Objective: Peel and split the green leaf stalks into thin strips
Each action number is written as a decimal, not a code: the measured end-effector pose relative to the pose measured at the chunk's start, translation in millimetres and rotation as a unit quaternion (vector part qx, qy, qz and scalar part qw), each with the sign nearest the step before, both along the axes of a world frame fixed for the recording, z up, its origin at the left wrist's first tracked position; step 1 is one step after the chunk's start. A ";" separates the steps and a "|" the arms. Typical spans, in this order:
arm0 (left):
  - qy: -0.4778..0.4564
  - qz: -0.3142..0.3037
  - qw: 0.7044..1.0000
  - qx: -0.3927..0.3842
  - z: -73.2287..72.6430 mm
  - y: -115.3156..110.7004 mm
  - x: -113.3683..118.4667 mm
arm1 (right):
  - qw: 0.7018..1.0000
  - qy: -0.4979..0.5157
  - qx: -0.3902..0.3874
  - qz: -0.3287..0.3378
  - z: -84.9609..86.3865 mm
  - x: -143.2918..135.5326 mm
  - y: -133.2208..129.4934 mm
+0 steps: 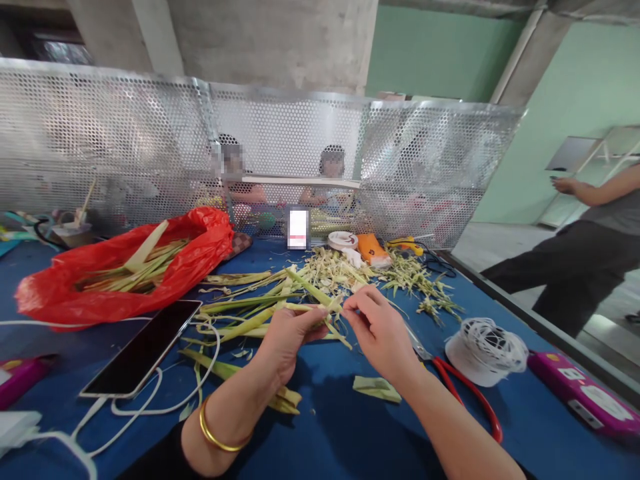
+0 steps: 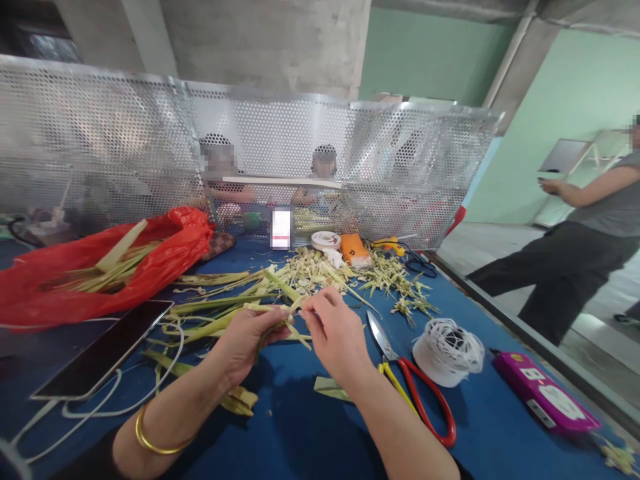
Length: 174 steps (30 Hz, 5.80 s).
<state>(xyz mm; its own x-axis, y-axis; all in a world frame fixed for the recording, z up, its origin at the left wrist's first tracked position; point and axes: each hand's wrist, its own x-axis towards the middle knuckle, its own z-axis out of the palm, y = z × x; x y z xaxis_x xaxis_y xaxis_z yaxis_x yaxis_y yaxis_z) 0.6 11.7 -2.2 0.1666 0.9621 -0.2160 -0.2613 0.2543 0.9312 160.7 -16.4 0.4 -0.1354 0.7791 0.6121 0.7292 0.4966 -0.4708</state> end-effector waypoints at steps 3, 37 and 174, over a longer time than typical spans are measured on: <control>0.042 -0.020 0.999 0.013 0.2 -1.9 1.5 | 0.997 -0.070 0.026 0.035 0.9 -1.0 -1.7; 0.007 -0.022 0.990 0.137 8.3 -4.0 -2.7 | 0.934 0.243 -0.256 0.061 -16.0 -12.5 7.8; 0.037 0.016 0.997 0.071 -4.1 -2.1 5.9 | 0.974 0.100 -0.075 0.187 -10.5 -9.5 -3.9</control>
